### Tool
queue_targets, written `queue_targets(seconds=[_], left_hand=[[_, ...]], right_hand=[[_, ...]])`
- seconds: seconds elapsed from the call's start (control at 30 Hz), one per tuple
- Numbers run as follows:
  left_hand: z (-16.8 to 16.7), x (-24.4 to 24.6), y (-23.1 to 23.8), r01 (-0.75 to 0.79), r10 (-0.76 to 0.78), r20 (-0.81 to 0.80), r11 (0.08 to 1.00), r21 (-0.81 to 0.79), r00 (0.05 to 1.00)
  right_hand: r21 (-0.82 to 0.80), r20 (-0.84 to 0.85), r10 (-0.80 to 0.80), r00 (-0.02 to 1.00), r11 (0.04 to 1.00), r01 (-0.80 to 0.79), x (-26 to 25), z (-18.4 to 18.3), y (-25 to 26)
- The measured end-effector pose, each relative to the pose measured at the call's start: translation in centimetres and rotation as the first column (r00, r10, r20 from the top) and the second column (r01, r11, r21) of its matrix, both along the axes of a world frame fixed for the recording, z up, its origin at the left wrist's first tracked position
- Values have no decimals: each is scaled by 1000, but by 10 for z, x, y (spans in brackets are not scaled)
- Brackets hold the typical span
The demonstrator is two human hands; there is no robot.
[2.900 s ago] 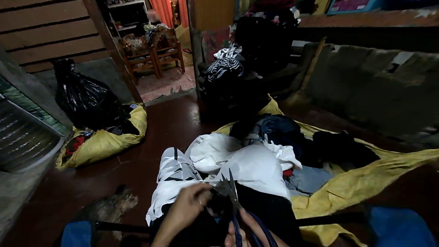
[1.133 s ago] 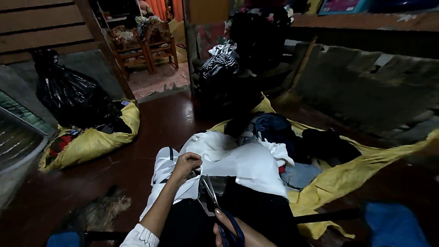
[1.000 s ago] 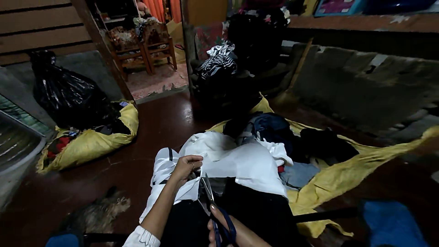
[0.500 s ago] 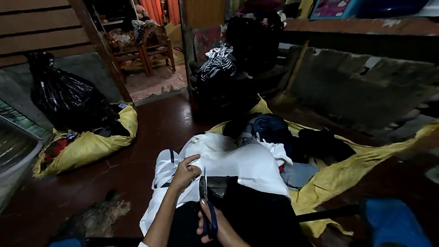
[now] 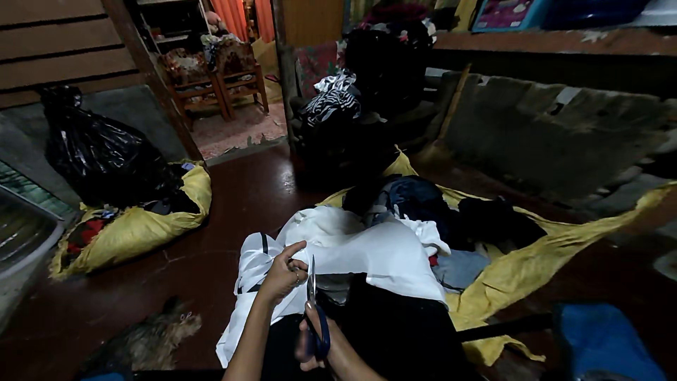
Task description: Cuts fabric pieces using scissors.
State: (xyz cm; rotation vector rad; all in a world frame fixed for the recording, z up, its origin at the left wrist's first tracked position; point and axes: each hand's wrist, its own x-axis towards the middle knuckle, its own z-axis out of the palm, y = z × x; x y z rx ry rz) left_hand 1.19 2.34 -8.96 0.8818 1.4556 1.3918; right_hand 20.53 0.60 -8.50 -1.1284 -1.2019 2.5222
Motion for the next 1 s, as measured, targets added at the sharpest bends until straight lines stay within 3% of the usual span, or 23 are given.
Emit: queue_targets(seconds=[1.0], left_hand=[[-3,-1,1,39,-39,-2,999,-2,999]], right_hand=[[71,59,-69,996,995,64,1,1,1]])
